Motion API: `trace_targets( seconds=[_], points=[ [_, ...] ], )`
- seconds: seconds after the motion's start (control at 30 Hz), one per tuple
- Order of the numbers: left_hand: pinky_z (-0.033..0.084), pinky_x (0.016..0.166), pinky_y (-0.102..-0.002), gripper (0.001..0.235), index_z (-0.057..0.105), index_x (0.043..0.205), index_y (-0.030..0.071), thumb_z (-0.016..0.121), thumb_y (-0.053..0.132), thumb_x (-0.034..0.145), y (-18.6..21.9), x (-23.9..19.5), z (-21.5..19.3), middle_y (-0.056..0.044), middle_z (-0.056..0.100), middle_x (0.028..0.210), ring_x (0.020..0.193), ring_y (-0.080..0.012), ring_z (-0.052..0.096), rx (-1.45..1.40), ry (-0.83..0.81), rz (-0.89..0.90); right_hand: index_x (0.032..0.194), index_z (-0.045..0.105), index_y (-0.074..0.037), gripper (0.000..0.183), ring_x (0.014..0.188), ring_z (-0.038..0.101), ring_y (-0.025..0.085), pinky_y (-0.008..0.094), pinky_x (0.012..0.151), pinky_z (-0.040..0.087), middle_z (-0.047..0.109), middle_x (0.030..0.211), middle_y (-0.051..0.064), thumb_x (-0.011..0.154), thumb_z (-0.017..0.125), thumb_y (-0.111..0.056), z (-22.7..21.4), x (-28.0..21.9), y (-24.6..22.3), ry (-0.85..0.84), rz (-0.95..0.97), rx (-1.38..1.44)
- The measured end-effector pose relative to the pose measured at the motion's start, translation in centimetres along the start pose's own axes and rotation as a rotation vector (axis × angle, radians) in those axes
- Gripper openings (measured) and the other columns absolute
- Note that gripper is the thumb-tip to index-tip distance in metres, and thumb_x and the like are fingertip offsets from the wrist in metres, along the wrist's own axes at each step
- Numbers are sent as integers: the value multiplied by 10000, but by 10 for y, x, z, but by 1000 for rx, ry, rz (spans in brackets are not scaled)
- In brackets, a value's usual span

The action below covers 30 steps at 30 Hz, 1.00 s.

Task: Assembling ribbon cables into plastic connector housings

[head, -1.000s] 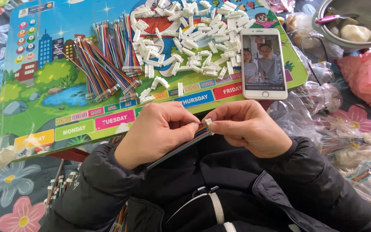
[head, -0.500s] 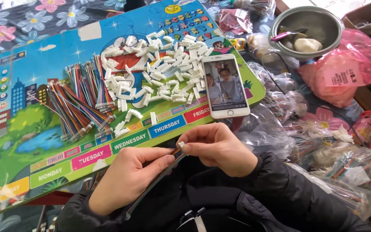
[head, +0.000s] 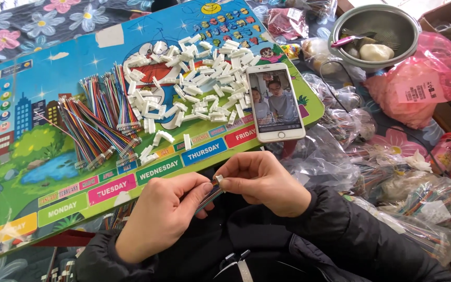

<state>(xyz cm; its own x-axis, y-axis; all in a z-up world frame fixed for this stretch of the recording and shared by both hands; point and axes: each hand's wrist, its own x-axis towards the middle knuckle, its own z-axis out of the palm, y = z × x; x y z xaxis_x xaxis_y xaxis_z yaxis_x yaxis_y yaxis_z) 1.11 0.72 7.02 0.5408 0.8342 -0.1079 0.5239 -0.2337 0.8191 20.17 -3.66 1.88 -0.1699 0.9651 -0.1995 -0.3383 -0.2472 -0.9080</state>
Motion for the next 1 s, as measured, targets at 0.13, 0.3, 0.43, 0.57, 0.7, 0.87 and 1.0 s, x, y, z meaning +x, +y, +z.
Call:
trace_targets(
  seconds=[0.13,0.3,0.43,0.57,0.7,0.87,1.0],
  points=[
    [510,459,-190,200,761,900,64,624,135,773,2,-1,-6,6,763,638,509,-69,663,-116,-124,2,907,667,46,125,455,347,29,172,368,204,606,688,37,805,660,-26,2,-2,2,32,-13,7],
    [530,520,-203,209,778,756,1,623,134,799,10,-2,-10,-45,769,631,528,-103,655,-130,-194,-302,914,659,47,109,429,324,34,177,359,200,543,608,13,819,640,-3,3,-3,6,49,-13,43],
    [455,446,-208,211,764,687,18,628,130,804,7,1,-11,-28,730,570,458,-94,616,-109,-164,-262,925,641,33,104,432,325,33,180,361,197,543,620,9,831,633,-10,3,-1,11,33,6,34],
    [432,421,-213,247,747,651,1,617,127,819,4,3,-12,-29,694,533,423,-96,569,-144,-153,-191,928,642,17,108,433,334,40,183,366,203,560,646,15,828,635,-22,3,0,17,60,32,40],
    [426,426,-211,269,730,654,6,610,158,840,3,4,-15,-33,687,551,443,-98,570,-163,-206,-207,929,640,39,122,427,315,36,186,357,177,517,596,1,824,631,-22,4,1,13,30,7,92],
    [473,480,-210,213,727,758,-33,606,122,840,-1,6,-20,-87,717,650,503,-123,613,-300,-338,-206,936,639,37,118,461,333,33,174,380,207,577,670,23,824,627,-1,1,-1,7,-11,-15,2],
    [452,468,-212,236,718,705,-17,603,137,843,3,4,-16,-58,707,616,483,-108,598,-252,-304,-201,934,642,32,107,468,350,32,166,386,227,574,669,14,830,623,17,2,-1,7,0,-41,-51]
  ],
)
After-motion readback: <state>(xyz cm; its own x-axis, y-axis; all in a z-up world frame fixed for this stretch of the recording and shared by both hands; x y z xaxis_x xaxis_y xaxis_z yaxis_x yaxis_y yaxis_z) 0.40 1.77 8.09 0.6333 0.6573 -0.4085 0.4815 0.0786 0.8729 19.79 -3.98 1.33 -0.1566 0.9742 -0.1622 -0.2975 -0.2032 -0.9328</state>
